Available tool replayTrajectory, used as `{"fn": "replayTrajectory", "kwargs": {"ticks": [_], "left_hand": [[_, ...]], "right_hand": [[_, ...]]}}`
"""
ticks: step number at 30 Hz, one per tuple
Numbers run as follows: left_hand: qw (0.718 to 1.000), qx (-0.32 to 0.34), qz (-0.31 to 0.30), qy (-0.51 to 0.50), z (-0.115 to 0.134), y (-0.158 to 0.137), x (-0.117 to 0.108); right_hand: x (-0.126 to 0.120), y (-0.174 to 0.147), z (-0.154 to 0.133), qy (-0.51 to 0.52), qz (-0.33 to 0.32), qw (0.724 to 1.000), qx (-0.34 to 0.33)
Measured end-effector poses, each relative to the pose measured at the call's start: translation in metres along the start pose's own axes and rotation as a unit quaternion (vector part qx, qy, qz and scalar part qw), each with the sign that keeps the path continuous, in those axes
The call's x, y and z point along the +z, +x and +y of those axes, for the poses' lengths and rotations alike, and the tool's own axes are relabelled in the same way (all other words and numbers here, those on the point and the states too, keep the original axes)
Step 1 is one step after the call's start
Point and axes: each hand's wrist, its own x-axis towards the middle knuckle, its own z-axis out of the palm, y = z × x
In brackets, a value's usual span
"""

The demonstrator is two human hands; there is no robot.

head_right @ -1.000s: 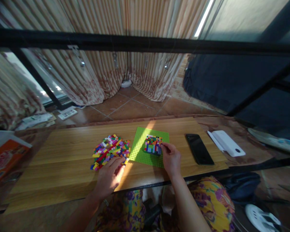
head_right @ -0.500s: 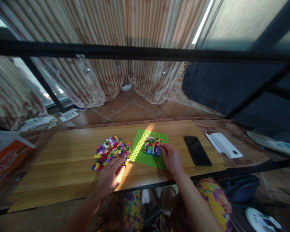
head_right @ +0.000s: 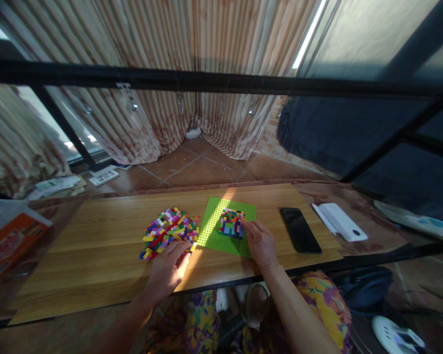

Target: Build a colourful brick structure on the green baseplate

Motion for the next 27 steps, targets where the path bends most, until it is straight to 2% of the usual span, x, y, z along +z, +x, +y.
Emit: {"fn": "replayTrajectory", "kwargs": {"ticks": [3, 8, 13, 17, 20, 27], "left_hand": [[1.000, 0.001, 0.005, 0.003, 0.000, 0.000, 0.000], [1.000, -0.004, -0.001, -0.003, 0.002, 0.001, -0.001], [1.000, -0.012, 0.000, -0.004, 0.003, 0.002, -0.002], [1.000, -0.013, -0.005, -0.003, 0.003, 0.001, -0.002], [1.000, -0.013, -0.006, -0.005, 0.002, 0.001, -0.001], [1.000, -0.017, -0.006, -0.002, 0.003, 0.002, -0.001]], "right_hand": [[0.000, -0.004, -0.004, 0.027, 0.005, 0.999, 0.024], [0.000, -0.016, -0.007, 0.082, 0.063, 0.984, 0.147], [-0.001, -0.018, -0.010, 0.118, 0.015, 0.978, 0.173], [-0.001, -0.011, -0.011, 0.150, 0.018, 0.968, 0.201], [0.000, -0.007, -0.007, 0.193, 0.021, 0.952, 0.237], [0.006, -0.001, 0.004, 0.312, 0.021, 0.896, 0.316]]}}
